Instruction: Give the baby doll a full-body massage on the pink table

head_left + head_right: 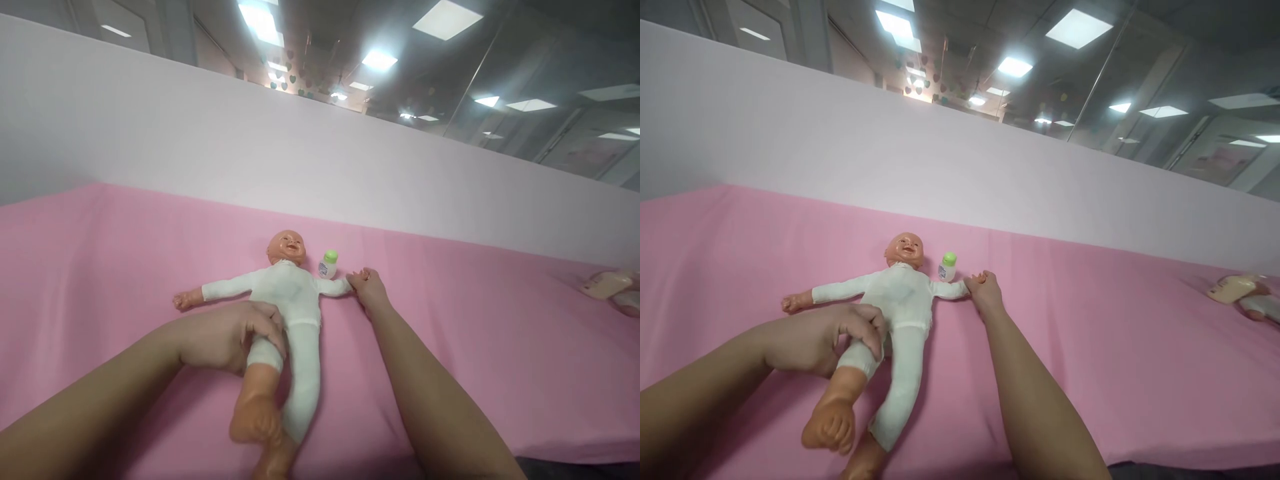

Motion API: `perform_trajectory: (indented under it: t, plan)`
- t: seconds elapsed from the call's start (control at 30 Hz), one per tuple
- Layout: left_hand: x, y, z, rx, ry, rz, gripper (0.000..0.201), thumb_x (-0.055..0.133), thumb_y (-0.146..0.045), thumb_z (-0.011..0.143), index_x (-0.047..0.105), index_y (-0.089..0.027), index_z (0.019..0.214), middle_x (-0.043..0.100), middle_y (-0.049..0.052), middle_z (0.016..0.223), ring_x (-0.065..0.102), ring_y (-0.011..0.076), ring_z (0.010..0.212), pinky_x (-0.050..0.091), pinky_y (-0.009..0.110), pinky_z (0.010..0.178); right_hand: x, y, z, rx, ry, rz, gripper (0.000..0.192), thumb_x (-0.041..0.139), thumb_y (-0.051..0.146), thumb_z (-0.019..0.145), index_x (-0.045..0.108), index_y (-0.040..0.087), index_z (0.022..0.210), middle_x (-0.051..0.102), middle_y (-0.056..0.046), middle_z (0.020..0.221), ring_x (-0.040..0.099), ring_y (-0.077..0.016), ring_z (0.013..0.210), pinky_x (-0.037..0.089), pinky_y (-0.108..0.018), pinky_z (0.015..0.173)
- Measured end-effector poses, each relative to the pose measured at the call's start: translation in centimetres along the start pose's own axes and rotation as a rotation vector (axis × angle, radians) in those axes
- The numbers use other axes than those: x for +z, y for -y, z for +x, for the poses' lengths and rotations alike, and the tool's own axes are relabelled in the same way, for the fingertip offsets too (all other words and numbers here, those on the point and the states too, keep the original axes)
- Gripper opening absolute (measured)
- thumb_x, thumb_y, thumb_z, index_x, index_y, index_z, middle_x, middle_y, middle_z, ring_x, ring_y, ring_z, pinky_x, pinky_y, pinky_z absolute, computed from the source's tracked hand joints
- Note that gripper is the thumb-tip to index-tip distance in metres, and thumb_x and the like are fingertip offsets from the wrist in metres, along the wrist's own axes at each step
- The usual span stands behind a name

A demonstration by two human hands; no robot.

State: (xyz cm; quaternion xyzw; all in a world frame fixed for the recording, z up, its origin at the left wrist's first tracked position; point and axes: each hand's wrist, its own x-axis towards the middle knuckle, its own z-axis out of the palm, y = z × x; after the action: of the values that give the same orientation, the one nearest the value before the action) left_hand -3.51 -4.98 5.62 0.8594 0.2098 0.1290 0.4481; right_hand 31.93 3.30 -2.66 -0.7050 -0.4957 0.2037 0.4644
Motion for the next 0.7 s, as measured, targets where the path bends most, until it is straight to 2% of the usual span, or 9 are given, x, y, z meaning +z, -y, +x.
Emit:
perform_trajectory:
  t: [0.1,0.17,0.23,0.33,0.4,0.5,0.6,0.7]
  plan:
    - [0.7,-0.3,0.1,0.001,0.089,0.073,0.033,0.080,-0.015,0.065,0.080,-0.029,0.095,0.065,0.002,0.104,0.063,0.0224,0.095,0.053,0.029,0.084,-0.4,-0.2,0.3,0.097,0.055,-0.156,0.077,0.075,0.050,0.071,0.052,0.015,0.136,0.067,-0.015,0.121,0.067,-0.0280,0.104,0.053,-0.039,0.090]
    - [1.2,-0.2,0.3,0.002,0.119,0.114,0.031,0.084,-0.019,0.062,0.080,-0.027,0.091,0.066,0.005,0.101,0.062,0.0250,0.095,0.054,0.030,0.081,-0.6,0.0,0.3,0.101,0.061,-0.207,0.078,0.075,0.050,0.071,0.051,0.015,0.137,0.067,-0.015,0.124,0.065,-0.0293,0.111,0.049,-0.041,0.097]
    - [1.5,0.0,0.5,0.003,0.120,0.129,0.029,0.085,-0.021,0.062,0.080,-0.026,0.090,0.066,0.006,0.100,0.061,0.0263,0.096,0.054,0.031,0.080,-0.6,0.3,0.1,0.081,0.049,-0.189,0.077,0.075,0.048,0.072,0.051,0.016,0.138,0.066,-0.015,0.126,0.064,-0.0294,0.115,0.047,-0.042,0.101]
    - [1.1,0.2,0.4,-0.008,0.081,0.092,0.032,0.080,-0.017,0.065,0.079,-0.027,0.095,0.065,0.005,0.106,0.062,0.0234,0.096,0.053,0.029,0.082,-0.4,1.0,-0.5,0.023,0.005,-0.037,0.073,0.076,0.046,0.072,0.051,0.018,0.135,0.066,-0.014,0.127,0.065,-0.0277,0.114,0.049,-0.041,0.099]
    - [0.5,0.4,0.3,-0.004,0.003,0.051,0.034,0.076,-0.016,0.067,0.077,-0.028,0.099,0.065,0.003,0.110,0.062,0.0216,0.097,0.053,0.028,0.084,0.0,1.7,-1.2,-0.044,-0.012,0.133,0.068,0.075,0.045,0.074,0.050,0.019,0.132,0.069,-0.012,0.123,0.067,-0.0250,0.107,0.052,-0.038,0.094]
    - [-0.4,1.3,0.3,-0.016,-0.232,0.060,0.031,0.069,-0.019,0.074,0.074,-0.027,0.103,0.064,0.003,0.115,0.062,0.0216,0.102,0.053,0.029,0.085,1.2,3.2,-2.7,-0.171,-0.014,0.313,0.063,0.073,0.045,0.077,0.050,0.019,0.129,0.071,-0.011,0.113,0.069,-0.0214,0.092,0.056,-0.035,0.082]
    - [-1.0,2.5,0.6,-0.087,-0.471,0.162,0.033,0.063,-0.018,0.076,0.072,-0.027,0.106,0.063,0.003,0.117,0.062,0.0218,0.103,0.053,0.030,0.084,2.7,4.3,-4.6,-0.333,-0.029,0.197,0.053,0.073,0.044,0.078,0.058,0.022,0.124,0.071,-0.009,0.112,0.066,-0.0216,0.089,0.056,-0.037,0.079]
    - [-1.3,3.7,1.0,-0.147,-0.554,0.208,0.030,0.063,-0.023,0.079,0.073,-0.028,0.107,0.062,0.003,0.115,0.063,0.0213,0.099,0.053,0.031,0.081,4.0,4.9,-6.1,-0.582,0.001,-0.035,0.038,0.066,0.036,0.085,0.066,0.026,0.122,0.070,-0.007,0.117,0.062,-0.0256,0.106,0.052,-0.045,0.095]
